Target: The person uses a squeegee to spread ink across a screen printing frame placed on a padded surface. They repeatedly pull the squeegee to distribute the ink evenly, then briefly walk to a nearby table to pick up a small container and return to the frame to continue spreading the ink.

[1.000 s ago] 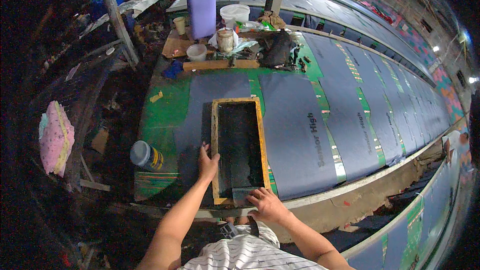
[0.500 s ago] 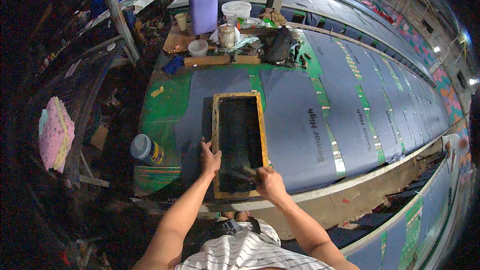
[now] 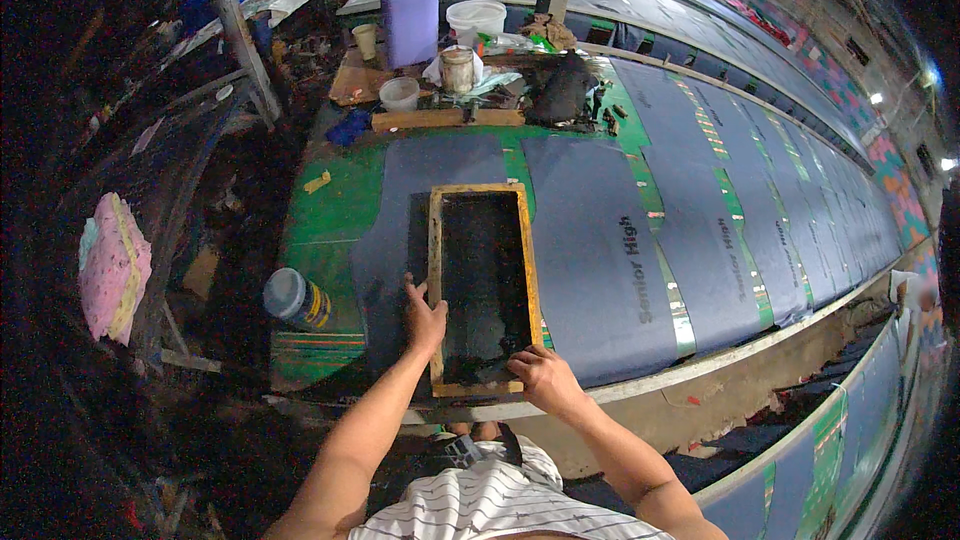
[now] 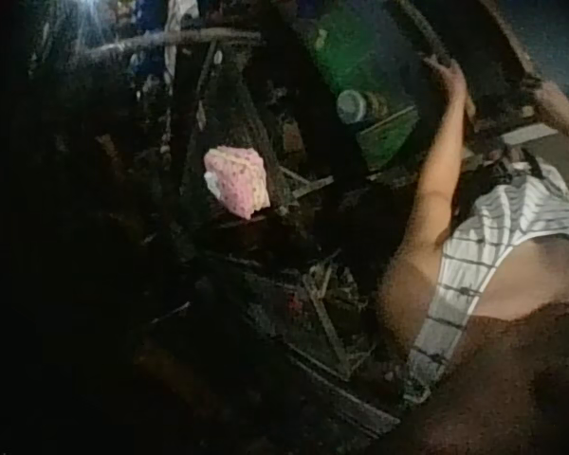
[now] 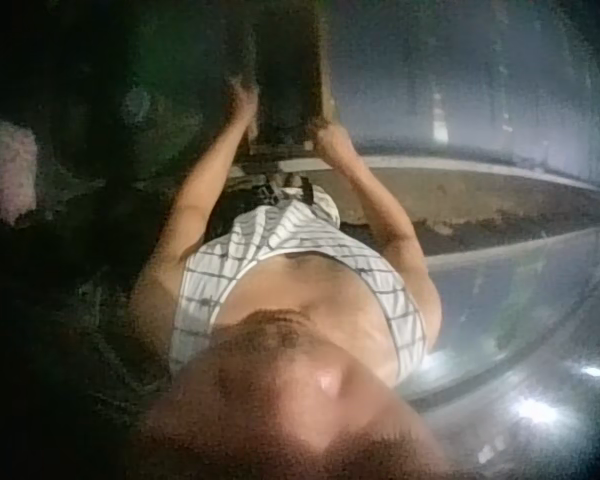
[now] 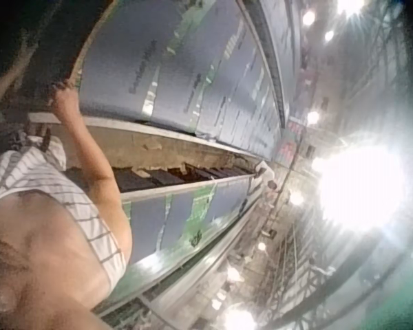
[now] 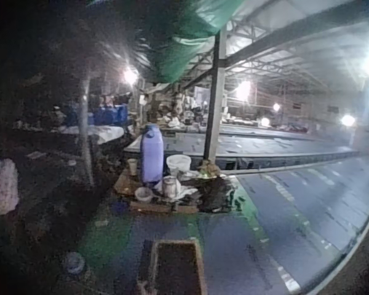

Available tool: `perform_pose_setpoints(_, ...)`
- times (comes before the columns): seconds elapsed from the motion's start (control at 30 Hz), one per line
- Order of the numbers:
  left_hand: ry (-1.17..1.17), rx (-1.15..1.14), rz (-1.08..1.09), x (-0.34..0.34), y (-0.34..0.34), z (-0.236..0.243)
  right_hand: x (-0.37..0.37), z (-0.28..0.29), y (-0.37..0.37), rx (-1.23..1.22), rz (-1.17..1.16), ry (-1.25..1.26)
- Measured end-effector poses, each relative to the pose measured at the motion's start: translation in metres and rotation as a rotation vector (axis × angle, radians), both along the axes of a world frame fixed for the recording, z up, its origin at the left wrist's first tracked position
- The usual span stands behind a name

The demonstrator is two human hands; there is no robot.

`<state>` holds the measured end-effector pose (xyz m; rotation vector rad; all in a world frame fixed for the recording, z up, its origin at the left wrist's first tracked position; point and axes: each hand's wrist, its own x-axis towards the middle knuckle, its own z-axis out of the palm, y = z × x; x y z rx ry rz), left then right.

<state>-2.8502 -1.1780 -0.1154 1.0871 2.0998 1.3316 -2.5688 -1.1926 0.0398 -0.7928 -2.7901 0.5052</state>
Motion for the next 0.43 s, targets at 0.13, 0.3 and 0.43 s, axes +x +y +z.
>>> perform_pose_setpoints(0.13, -0.151, -0.034, -0.059, 0.005, -0.002, 0.016, 0.009, -0.002, 0.001, -0.053, -0.07, 0.096)
perform_pose_setpoints(0.3, -0.039, -0.015, -0.027, 0.0, -0.003, 0.007, -0.004, 0.005, -0.005, -0.171, -0.487, 0.156)
perform_pose_setpoints(0.43, -0.025, 0.019, -0.014, 0.001, 0.0, -0.001, -0.013, -0.01, 0.006, -0.277, -0.674, 0.084)
